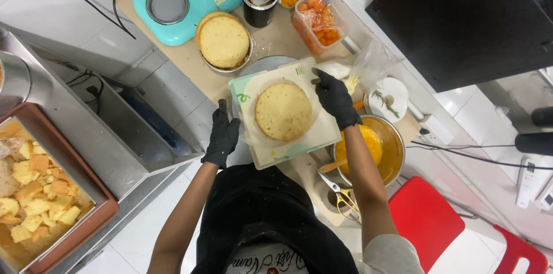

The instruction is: Applying a yellow spread to cake boards and placing sponge cake layers on them while preparing packaging materials.

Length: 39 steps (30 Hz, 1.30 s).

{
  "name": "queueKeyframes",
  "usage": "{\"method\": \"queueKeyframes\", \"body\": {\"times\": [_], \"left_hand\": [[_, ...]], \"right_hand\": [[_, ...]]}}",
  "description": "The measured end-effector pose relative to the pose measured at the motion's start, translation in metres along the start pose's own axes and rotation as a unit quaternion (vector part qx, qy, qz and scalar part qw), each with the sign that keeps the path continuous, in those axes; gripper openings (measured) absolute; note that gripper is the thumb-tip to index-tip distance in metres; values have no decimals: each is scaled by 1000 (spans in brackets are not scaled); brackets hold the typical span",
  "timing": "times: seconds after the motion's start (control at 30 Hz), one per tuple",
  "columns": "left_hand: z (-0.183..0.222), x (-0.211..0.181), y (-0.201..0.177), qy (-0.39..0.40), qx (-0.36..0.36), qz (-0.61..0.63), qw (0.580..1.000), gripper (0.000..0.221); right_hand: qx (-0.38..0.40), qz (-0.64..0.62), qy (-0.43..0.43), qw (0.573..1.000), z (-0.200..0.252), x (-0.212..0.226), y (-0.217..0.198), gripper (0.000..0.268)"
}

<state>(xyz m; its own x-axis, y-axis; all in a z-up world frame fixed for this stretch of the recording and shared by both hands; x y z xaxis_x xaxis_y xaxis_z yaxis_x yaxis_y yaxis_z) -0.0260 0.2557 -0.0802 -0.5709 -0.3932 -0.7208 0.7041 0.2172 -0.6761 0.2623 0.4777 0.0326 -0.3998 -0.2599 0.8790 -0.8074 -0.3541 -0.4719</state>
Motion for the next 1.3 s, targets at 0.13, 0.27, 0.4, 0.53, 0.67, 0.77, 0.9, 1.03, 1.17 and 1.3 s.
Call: {"method": "queueKeyframes", "body": {"times": [0.13, 0.27, 0.4, 0.53, 0.67, 0.77, 0.9, 1.03, 1.17, 1.3], "left_hand": [[-12, -1, 11, -25, -13, 11, 1000, 84], [-27, -1, 14, 7, -71, 18, 997, 84], [-32, -7, 15, 9, -78, 38, 996, 85], [-32, -21, 11, 67, -95, 60, 991, 86], [-37, -57, 0, 114, -38, 82, 989, 96], [-46, -72, 10, 139, 49, 92, 985, 107], [-61, -88, 27, 194, 90, 113, 970, 109], [-81, -90, 39, 153, 110, 93, 978, 89], [-100, -100, 39, 142, 125, -21, 982, 63], [-109, -103, 45, 179, 149, -101, 967, 58]], "right_hand": [[184, -104, 41, 977, -36, 2, 54, 57], [312, -166, 47, 934, -47, 36, 92, 73], [322, -123, 78, 936, -60, 31, 110, 77], [404, -111, 50, 907, -50, 53, 129, 71], [413, 49, 112, 902, -45, 69, 131, 62], [409, -53, -30, 910, -50, 53, 140, 51], [328, -65, -55, 941, -56, 26, 133, 32], [210, -179, 20, 961, -63, 7, 118, 40], [109, -32, -62, 992, -67, 64, 86, 68], [103, 20, -236, 966, -55, 96, 62, 90]]}}
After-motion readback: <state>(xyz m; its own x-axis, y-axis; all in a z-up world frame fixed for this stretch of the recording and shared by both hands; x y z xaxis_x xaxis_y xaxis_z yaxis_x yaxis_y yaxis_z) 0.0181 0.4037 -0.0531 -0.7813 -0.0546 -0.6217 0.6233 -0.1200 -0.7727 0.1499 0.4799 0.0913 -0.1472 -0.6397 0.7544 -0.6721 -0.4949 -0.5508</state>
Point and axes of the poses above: each hand's wrist, its own z-axis away from the middle knuckle, its own y-axis out of the palm, x = y × z, the point moved 10 cm from there along -z, towards the middle knuckle, and after that the axes turned 14 degrees about -z, right-handed, at the moved point
